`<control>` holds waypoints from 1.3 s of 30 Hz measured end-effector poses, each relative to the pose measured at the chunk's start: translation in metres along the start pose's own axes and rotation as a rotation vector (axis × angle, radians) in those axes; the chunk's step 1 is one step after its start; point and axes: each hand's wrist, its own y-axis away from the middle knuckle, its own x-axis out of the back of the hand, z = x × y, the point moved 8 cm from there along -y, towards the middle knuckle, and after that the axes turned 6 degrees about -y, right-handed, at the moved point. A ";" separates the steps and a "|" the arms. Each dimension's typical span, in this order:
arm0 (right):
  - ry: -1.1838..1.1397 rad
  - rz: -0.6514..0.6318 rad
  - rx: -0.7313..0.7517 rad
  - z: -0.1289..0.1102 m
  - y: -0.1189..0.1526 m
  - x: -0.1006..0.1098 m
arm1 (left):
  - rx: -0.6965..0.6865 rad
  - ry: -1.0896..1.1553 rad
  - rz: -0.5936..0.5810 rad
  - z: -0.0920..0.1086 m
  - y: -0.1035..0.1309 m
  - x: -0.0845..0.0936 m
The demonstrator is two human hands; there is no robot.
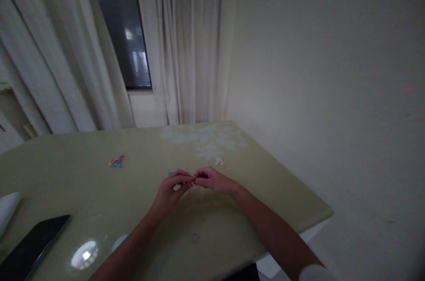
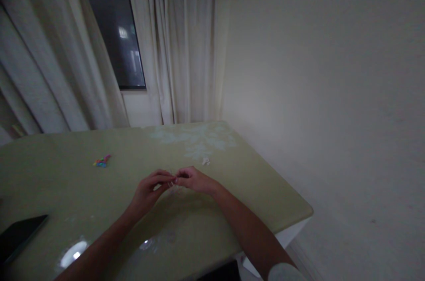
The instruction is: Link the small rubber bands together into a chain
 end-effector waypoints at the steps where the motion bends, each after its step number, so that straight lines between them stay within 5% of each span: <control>1: 0.008 0.002 -0.008 0.000 0.000 0.000 | 0.015 0.011 0.004 -0.001 0.000 0.001; 4: 0.113 0.105 0.024 -0.002 -0.002 0.013 | 0.120 0.082 0.039 -0.010 0.002 0.003; 8: 0.539 0.284 0.101 -0.005 -0.002 0.033 | 0.239 0.197 0.116 -0.019 0.005 0.007; 15: 0.875 0.149 0.068 0.009 -0.002 0.022 | 0.320 0.289 0.027 -0.025 0.006 -0.004; 27: 0.949 0.129 0.015 0.011 -0.003 0.022 | 0.138 0.014 0.119 -0.012 0.000 0.012; 39: 0.839 0.230 0.055 0.004 -0.001 0.027 | 0.340 0.111 0.156 -0.025 0.005 0.015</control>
